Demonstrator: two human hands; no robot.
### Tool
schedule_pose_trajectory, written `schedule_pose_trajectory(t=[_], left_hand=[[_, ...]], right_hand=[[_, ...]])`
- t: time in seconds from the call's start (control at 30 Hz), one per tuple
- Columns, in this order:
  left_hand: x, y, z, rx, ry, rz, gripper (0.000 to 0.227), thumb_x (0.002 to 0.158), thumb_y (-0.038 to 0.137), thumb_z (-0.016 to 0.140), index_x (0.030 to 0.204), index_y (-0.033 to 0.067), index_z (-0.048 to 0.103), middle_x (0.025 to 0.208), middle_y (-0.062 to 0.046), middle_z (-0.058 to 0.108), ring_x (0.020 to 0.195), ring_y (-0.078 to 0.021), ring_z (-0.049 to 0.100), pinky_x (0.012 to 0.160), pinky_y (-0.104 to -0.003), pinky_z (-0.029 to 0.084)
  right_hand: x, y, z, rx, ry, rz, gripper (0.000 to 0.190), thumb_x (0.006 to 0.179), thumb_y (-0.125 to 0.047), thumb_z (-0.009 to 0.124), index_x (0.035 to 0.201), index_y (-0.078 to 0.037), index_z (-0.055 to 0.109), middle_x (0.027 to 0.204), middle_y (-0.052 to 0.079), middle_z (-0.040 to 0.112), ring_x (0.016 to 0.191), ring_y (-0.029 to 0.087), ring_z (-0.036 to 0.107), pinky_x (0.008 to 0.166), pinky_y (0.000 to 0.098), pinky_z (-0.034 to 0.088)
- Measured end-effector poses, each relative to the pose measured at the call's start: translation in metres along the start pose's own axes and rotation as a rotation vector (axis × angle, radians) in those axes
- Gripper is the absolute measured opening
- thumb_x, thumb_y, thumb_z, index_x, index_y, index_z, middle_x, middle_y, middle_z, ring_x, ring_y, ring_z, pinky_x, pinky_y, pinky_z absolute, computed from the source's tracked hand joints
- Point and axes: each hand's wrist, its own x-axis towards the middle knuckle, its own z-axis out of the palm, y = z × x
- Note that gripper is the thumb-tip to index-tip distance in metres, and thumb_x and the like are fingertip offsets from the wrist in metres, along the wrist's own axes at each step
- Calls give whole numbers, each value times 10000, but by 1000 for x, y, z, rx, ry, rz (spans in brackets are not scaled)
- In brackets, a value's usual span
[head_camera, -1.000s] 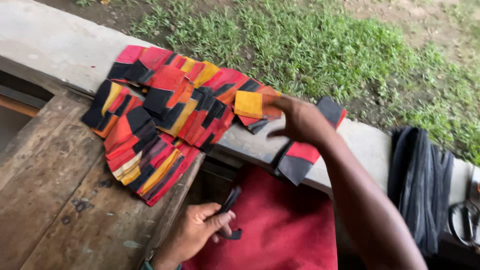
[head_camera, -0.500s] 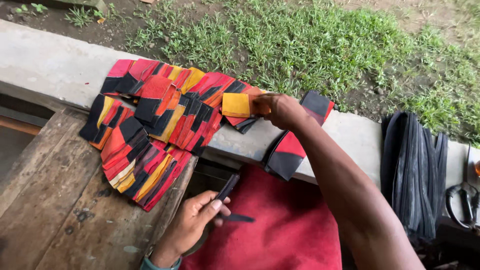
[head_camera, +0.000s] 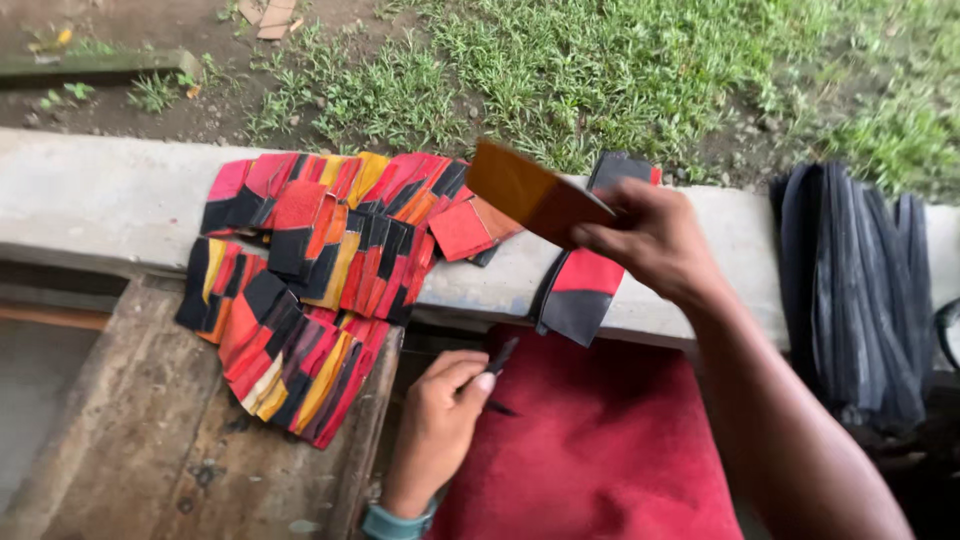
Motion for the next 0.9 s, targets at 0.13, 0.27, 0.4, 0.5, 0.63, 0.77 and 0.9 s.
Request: schedule_pose_trajectory(t=[0.13, 0.27, 0.4, 0.5, 0.63, 0.77, 0.9], left_hand=[[20, 9, 24, -28, -140, -88, 159, 934, 95, 683, 1034, -7, 753, 915, -79, 767, 842, -140, 707, 728, -304, 565], [35, 7, 58, -341, -266, -313, 169, 933, 72, 692, 1039, -45, 750, 878, -46, 757, 789, -86, 663, 701, -262, 537], [50, 5, 79, -621, -386, -439, 209, 915, 49, 701, 1100, -34, 754, 903, -9, 736, 792, -62, 637, 719, -232, 536], [44, 6, 90, -701, -464, -438, 191, 967, 69, 689, 1113, -35, 752, 882, -42, 719, 750, -80, 621, 687, -244, 528], [46, 15, 92, -630, -486, -456, 254, 945, 68, 665, 1163, -35, 745, 961, -53, 779, 801, -65, 665, 732, -229, 557], [40, 29, 93, -628, -508, -389, 298, 941, 42, 649, 1213, -53, 728, 1003, -61, 779, 886, -63, 688, 805, -224, 570], [37, 37, 96, -676, -539, -418, 321, 955, 27, 623, 1246, -66, 722, 992, -67, 761, 863, -77, 657, 773, -240, 548]], right_hand=[[-91, -2, -42, 479, -8, -13, 180, 980, -132, 695, 1042, 37, 695, 1038, 93, 707, 988, 176, 670, 893, 325, 549], [-161, 1, -48, 518, 138, 178, 216, 928, -91, 682, 1092, 51, 680, 1051, 130, 722, 1010, 221, 700, 893, 370, 581], [-186, 1, -49, 534, 158, 233, 277, 868, -16, 724, 1127, 81, 703, 1045, 140, 717, 946, 228, 712, 814, 385, 593], [-196, 7, -43, 485, 209, 449, 496, 799, 0, 735, 1292, -4, 679, 1023, 94, 716, 906, 175, 681, 799, 347, 570], [-188, 13, -20, 625, 163, 309, 411, 927, -46, 721, 1313, 60, 630, 1002, 103, 714, 900, 159, 672, 798, 315, 570], [-184, 1, -7, 391, 204, 340, 743, 821, -18, 753, 1501, -68, 460, 923, 62, 704, 847, 103, 668, 731, 266, 580], [-178, -17, -6, 438, 173, 323, 879, 855, -17, 745, 1616, -103, 313, 809, 83, 657, 759, 117, 651, 659, 269, 561]])
